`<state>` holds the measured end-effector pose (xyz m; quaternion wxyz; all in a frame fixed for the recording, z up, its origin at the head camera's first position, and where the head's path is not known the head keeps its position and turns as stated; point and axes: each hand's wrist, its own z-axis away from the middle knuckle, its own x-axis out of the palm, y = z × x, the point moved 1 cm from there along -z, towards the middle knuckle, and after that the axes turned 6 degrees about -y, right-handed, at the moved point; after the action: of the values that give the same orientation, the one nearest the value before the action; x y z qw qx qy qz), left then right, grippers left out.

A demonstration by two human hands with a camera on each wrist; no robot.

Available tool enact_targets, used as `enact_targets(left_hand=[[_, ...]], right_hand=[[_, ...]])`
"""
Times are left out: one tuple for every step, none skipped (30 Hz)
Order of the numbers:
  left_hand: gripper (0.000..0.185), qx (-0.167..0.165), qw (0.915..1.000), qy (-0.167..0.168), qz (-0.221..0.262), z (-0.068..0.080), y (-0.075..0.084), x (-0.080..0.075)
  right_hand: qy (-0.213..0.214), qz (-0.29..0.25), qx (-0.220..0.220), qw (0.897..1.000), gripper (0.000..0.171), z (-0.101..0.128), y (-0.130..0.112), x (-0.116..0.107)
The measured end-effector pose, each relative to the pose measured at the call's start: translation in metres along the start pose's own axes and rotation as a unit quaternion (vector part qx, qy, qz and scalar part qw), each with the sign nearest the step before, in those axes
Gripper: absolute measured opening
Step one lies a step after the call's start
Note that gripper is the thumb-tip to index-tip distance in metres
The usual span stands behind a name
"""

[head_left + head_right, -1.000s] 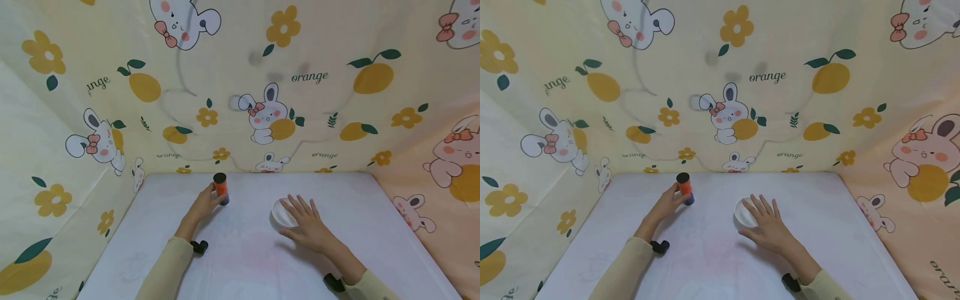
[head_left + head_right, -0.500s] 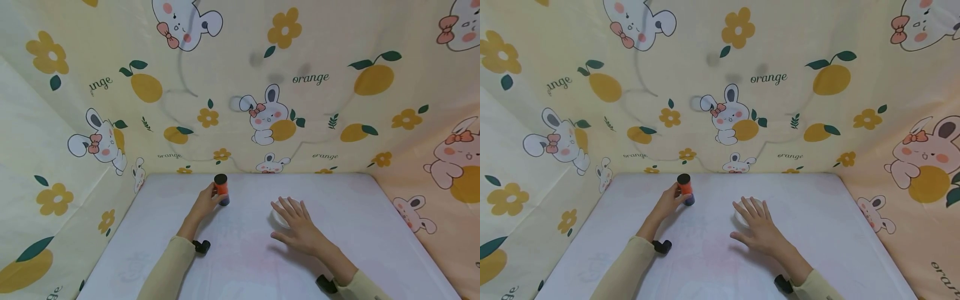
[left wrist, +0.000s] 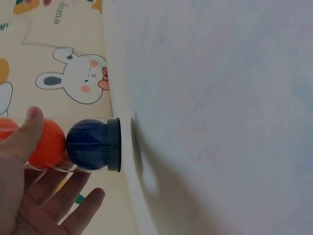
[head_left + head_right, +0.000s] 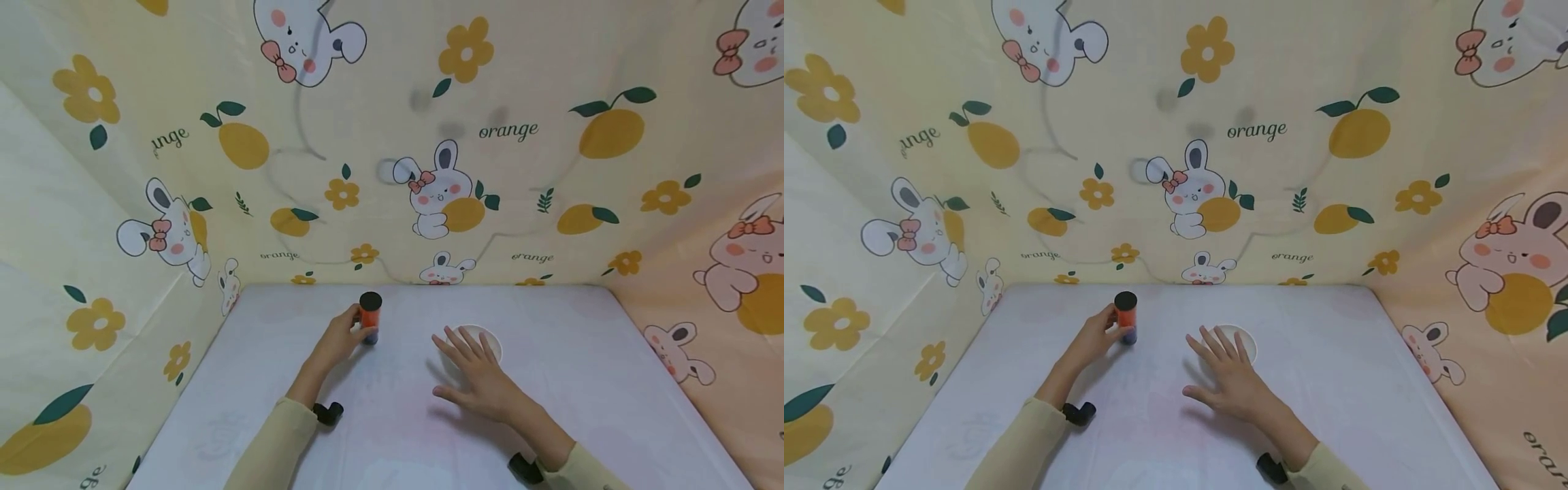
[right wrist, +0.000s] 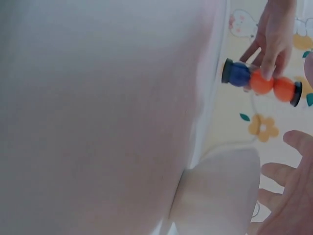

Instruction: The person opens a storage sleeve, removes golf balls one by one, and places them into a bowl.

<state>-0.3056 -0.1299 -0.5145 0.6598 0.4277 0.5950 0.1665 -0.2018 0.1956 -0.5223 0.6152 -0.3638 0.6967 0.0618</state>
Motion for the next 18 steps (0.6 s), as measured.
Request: enact_targets(left_hand=[[0.039,0.005,1.0,-0.001,-0.006,0.002,0.001,0.0],[0.039,0.008,0.9999,-0.003,-0.012,0.003,0.002,0.001],[0.038,0.011,0.9998,-0.004,-0.016,0.005,0.004,0.001],[0.039,0.015,0.9997,-0.005,-0.021,0.007,0.005,0.001],[0.039,0.021,0.9995,-0.004,-0.023,0.008,0.006,0.002],[0.04,0.025,0.9994,-0.004,-0.026,0.01,0.007,0.002],[0.041,0.029,0.9992,-0.003,-0.027,0.012,0.008,0.002],[0.042,0.033,0.999,-0.004,-0.028,0.013,0.01,0.002],[0.043,0.041,0.9987,-0.005,-0.031,0.015,0.011,0.003],[0.044,0.046,0.9983,-0.007,-0.035,0.017,0.012,0.003],[0.045,0.048,0.9981,-0.009,-0.038,0.019,0.013,0.004],[0.046,0.051,0.9976,-0.012,-0.045,0.02,0.014,0.004],[0.047,0.052,0.9972,-0.015,-0.051,0.022,0.015,0.005],[0.048,0.053,0.9968,-0.017,-0.058,0.025,0.017,0.006],[0.048,0.055,0.9962,-0.02,-0.064,0.027,0.018,0.006],[0.048,0.054,0.9958,-0.024,-0.07,0.029,0.019,0.007],[0.047,0.057,0.9952,-0.027,-0.075,0.031,0.021,0.008],[0.046,0.06,0.9945,-0.03,-0.08,0.032,0.022,0.009]], right_hand=[[0.001,0.001,-0.002,1.0,0.09,0.0,-0.001,0.001],[-0.001,0.001,-0.003,1.0,0.09,-0.001,-0.001,0.001],[-0.004,0.0,-0.001,1.0,0.09,-0.001,-0.002,0.001],[-0.006,-0.001,-0.001,1.0,0.09,-0.002,-0.003,0.001],[-0.007,-0.002,-0.001,1.0,0.091,-0.002,-0.004,0.001],[-0.008,-0.002,0.0,1.0,0.091,-0.003,-0.005,0.001],[-0.008,-0.003,-0.001,1.0,0.091,-0.003,-0.006,0.001],[-0.009,-0.005,-0.001,1.0,0.092,-0.004,-0.007,0.001],[-0.007,-0.004,-0.004,1.0,0.091,-0.004,-0.008,0.001],[-0.006,-0.004,-0.006,1.0,0.091,-0.005,-0.008,0.001],[-0.005,-0.004,-0.008,1.0,0.091,-0.005,-0.009,0.002],[-0.005,-0.005,-0.009,1.0,0.091,-0.006,-0.009,0.002],[-0.005,-0.007,-0.011,1.0,0.091,-0.006,-0.01,0.003],[-0.006,-0.007,-0.011,1.0,0.091,-0.007,-0.011,0.003],[-0.007,-0.007,-0.011,1.0,0.091,-0.007,-0.012,0.004],[-0.01,-0.01,-0.009,1.0,0.091,-0.007,-0.013,0.004],[-0.01,-0.012,-0.011,1.0,0.091,-0.007,-0.013,0.004],[-0.01,-0.014,-0.011,1.0,0.091,-0.007,-0.014,0.004]])
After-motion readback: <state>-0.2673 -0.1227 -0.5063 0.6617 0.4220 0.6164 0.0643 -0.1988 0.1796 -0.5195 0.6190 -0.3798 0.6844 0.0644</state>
